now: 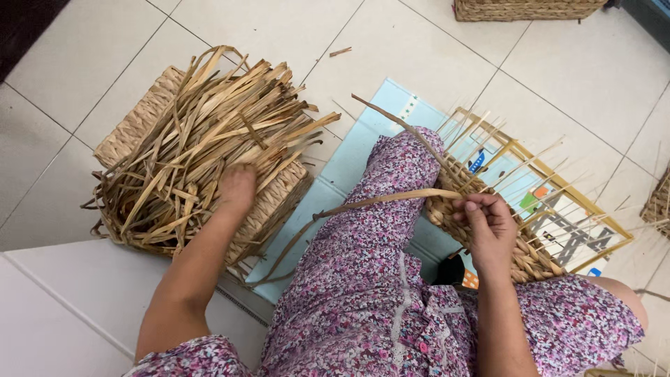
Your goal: The person weaves dried plant fibers around a wire frame to create a basket, repeatedly threading long strips through the frame and tightening them by hand.
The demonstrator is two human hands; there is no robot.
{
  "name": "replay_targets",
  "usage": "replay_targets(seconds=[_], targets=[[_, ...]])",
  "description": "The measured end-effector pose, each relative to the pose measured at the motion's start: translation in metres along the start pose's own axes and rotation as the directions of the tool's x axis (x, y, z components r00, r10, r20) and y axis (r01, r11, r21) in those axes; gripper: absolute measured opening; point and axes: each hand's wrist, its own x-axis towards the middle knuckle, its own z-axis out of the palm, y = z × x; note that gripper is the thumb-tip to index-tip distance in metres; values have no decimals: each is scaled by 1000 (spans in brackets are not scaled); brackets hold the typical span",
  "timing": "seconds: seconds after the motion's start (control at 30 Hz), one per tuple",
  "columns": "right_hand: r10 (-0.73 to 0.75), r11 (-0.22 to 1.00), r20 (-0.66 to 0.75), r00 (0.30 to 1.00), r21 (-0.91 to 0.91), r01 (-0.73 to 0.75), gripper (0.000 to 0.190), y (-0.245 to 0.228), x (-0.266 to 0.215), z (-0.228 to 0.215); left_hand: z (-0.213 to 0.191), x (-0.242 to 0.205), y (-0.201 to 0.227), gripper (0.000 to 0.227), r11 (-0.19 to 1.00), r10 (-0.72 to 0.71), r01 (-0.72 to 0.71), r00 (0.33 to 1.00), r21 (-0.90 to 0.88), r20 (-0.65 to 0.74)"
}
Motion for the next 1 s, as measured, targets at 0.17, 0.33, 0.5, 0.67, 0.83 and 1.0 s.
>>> replay_targets(seconds=[0.17, 0.33, 0.5, 0.67, 0.83, 1.0], targets=[[3, 1000, -17, 1000, -6, -3, 10, -1, 1, -7, 1, -3, -14, 14, 998, -27, 27, 1000, 64, -2], [-33, 999, 12, 999, 0, 33, 9, 4, -1, 5, 13, 8, -24, 16, 985, -109, 69, 960, 158, 257], [33, 999, 15, 999, 33, -33, 9, 0, -1, 10, -16, 4, -15, 15, 983, -181, 177, 955, 38, 233], [-65, 994, 158, 985, -79, 78, 11, -18, 5, 47, -67, -2, 25, 16, 913, -128, 95, 990, -397, -59], [59, 986, 378, 924, -167, 5, 40, -43, 3, 133, -115, -25, 86, 16, 882, 212, -324, 921, -342, -326], [-56, 962, 344, 937, -234, 143, 12, -57, 15, 129, -158, -22, 95, 13, 722, 393, -632, 709, -281, -586]])
